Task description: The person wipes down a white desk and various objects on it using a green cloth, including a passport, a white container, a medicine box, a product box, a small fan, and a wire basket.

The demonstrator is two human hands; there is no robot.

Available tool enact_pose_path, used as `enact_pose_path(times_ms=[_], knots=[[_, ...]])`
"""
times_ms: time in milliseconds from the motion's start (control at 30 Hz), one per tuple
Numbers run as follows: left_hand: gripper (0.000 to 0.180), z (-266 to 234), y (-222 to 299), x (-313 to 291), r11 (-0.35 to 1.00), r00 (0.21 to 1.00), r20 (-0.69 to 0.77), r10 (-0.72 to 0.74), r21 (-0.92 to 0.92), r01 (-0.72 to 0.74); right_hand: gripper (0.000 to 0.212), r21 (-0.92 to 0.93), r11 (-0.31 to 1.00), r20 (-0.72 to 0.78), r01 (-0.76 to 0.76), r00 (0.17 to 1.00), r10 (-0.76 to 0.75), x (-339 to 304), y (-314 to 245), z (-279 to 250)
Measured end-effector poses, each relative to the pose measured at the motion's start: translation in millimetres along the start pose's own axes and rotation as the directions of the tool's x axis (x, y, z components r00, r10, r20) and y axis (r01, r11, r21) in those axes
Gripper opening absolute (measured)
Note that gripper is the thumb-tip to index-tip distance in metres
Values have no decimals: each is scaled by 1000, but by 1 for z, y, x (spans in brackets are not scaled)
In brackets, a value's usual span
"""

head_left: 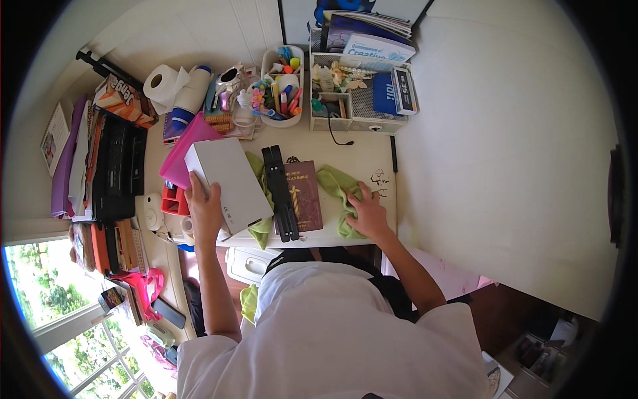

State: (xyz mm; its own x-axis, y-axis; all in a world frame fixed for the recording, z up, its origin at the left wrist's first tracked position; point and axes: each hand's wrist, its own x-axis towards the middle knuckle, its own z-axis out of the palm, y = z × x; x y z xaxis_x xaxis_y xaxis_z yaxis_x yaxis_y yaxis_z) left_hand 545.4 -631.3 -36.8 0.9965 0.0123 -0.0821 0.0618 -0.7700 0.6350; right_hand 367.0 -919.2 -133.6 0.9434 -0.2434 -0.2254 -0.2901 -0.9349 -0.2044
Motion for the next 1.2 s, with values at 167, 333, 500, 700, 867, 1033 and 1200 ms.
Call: enact_pose_path(times_ms=[167,333,500,700,867,1033,1200], knots=[[59,-5,-4,-3,991,999,43,2,135,-8,49,256,962,-282,98,959,-23,41,-8,2],[50,6,-6,-5,947,995,-76,67,318,-40,40,65,965,-403,254,892,-207,115,-30,12],[49,6,-12,-6,910,991,-90,102,411,-57,27,-157,978,-486,138,851,-198,150,-21,22],[48,2,-6,-8,889,971,-143,190,445,-108,20,-55,949,-234,-312,927,291,130,38,4],[47,5,5,-9,875,960,-210,185,480,-63,44,-117,895,-50,-430,903,427,77,17,-15],[45,41,66,-9,914,936,-34,349,-209,-348,59,76,989,-272,-125,952,141,76,8,15],[51,162,96,12,263,714,691,113,-713,650,51,17,996,-260,-87,962,88,87,-5,3]])
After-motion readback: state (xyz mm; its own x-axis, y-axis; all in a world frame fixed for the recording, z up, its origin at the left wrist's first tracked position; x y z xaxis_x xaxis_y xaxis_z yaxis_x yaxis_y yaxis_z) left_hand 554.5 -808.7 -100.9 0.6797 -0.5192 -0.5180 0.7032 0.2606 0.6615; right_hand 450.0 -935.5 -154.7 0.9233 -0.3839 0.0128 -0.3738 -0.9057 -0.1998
